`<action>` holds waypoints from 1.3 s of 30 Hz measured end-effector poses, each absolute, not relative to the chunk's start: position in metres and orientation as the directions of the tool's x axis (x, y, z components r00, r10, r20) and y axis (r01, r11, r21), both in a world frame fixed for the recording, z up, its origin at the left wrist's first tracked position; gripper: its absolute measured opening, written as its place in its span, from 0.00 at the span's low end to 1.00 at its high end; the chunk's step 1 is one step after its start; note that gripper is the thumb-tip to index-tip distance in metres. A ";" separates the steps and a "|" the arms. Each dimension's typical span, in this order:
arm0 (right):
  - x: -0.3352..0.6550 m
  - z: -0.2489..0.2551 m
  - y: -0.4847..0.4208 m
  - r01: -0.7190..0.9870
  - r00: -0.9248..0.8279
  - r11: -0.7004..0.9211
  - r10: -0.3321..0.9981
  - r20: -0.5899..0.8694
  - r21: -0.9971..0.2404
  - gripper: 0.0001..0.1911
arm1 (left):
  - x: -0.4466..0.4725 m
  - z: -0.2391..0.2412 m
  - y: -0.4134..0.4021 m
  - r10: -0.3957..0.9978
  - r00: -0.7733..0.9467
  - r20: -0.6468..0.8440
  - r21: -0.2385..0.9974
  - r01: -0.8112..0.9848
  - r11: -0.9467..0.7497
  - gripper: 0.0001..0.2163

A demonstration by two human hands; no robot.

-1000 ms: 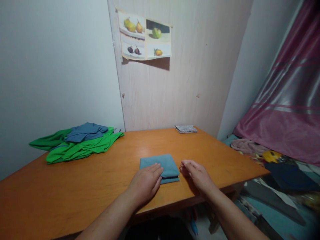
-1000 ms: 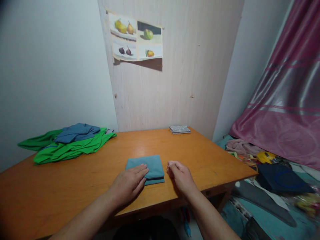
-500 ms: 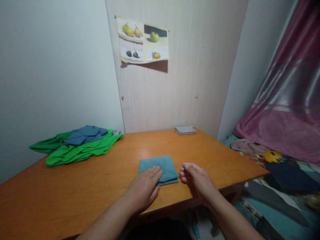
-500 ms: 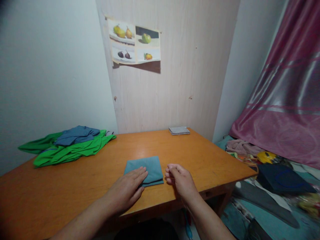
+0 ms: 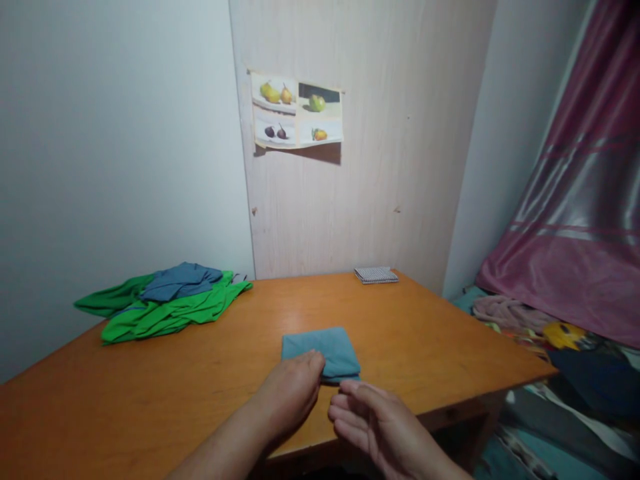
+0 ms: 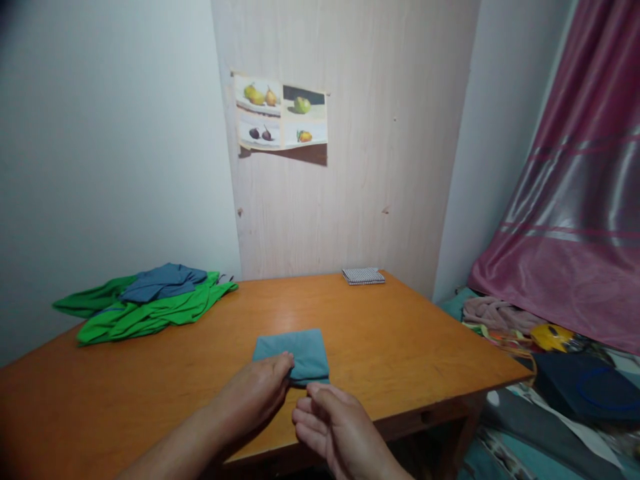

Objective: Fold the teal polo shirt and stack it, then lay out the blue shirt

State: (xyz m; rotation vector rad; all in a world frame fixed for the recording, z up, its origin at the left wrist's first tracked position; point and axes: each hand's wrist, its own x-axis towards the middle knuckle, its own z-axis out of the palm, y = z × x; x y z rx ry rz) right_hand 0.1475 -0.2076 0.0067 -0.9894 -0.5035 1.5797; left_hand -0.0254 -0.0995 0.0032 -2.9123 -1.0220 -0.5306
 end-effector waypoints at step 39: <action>0.230 0.018 -0.103 -0.692 0.336 0.173 0.936 -0.101 -0.701 0.17 | 0.038 0.027 -0.053 0.699 0.507 0.504 0.504 0.485 -0.715 0.26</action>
